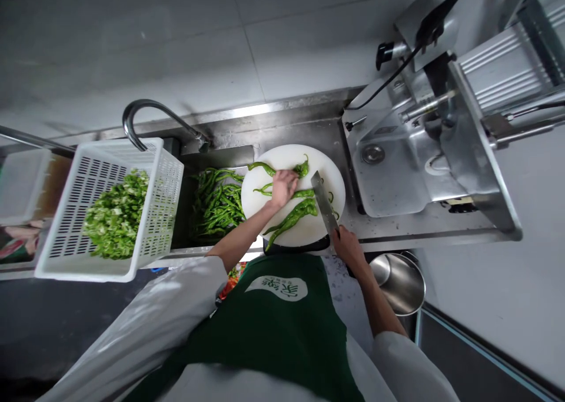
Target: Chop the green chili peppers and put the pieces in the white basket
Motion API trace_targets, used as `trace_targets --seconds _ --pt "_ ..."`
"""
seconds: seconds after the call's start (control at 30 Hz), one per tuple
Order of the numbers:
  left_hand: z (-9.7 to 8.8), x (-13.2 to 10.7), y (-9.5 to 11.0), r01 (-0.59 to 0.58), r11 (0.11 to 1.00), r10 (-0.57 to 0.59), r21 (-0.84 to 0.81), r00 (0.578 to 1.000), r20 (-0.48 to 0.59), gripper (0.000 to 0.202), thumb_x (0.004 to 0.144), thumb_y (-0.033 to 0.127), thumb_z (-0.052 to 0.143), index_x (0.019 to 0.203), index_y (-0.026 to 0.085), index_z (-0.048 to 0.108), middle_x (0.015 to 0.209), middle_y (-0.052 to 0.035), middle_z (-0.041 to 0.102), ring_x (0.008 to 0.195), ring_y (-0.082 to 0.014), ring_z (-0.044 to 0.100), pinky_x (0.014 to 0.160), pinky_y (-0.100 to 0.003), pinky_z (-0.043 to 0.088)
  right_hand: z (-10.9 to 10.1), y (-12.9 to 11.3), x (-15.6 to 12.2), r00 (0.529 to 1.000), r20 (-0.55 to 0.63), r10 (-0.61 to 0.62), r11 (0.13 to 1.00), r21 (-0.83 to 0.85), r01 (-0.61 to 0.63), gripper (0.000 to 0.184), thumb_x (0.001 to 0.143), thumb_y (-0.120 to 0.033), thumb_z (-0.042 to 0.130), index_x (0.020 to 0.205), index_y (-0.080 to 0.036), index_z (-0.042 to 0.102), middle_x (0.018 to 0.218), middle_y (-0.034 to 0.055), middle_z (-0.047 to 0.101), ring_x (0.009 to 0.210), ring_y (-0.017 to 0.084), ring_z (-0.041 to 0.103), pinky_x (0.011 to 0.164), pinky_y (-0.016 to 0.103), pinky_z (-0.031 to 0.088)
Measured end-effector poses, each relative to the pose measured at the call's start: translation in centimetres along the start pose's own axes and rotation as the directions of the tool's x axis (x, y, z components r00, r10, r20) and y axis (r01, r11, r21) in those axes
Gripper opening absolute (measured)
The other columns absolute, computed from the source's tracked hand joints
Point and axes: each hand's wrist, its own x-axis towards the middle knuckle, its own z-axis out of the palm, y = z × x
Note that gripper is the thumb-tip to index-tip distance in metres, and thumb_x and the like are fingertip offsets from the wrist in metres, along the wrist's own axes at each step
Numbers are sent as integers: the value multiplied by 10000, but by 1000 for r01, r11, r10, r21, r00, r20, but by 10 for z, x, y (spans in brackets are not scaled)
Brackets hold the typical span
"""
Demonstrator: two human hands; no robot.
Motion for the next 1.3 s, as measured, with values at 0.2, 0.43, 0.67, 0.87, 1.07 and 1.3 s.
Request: trace_targets --seconds 0.2,0.43,0.67,0.87,1.07,1.3 --pt "-6 58 -13 199 980 -196 -27 976 98 209 982 126 604 1159 175 705 1151 -123 691 980 -247 668 954 -377 484 7 2 -6 999 -43 17 1000 17 -16 251 1101 -235 378 1063 -160 615 955 119 729 888 233 683 720 302 329" --pt "17 55 -4 51 998 -54 42 995 84 353 940 292 739 1259 182 636 1297 -138 644 1170 -317 632 1032 -436 457 9 5 -3 999 -36 11 998 70 -8 229 1091 -228 394 1047 -161 608 932 110 724 875 230 674 703 298 316" --pt "-3 35 -39 -169 984 179 -63 962 205 247 996 221 582 1224 196 675 1226 -109 685 1145 -257 635 1039 -390 465 8 18 -3 1000 -22 9 998 59 -7 243 1101 -273 397 1059 -167 612 920 106 727 858 232 684 679 301 308" --pt "-7 10 -35 -83 996 80 17 988 133 247 1002 252 596 1195 220 748 1255 -114 670 1239 -310 535 1090 -479 417 5 14 -7 1000 -14 -20 1000 -11 19 229 1097 -245 405 1087 -163 618 888 100 736 820 234 683 679 304 301" --pt "19 6 -16 28 1000 -27 -11 999 40 309 1056 252 506 1216 243 771 1190 -92 696 1125 -277 551 1048 -440 449 -6 16 -8 999 -26 -44 998 -45 43 222 1087 -248 417 1061 -174 625 858 91 724 774 222 665 674 304 307" --pt "25 1 -19 4 1000 -6 30 999 53 297 1067 254 502 1224 224 751 1218 -91 702 1144 -277 562 1035 -419 424 -28 2 15 991 -65 -116 987 -116 108 284 1092 -275 376 1111 -156 633 889 123 741 806 249 684 690 316 335"
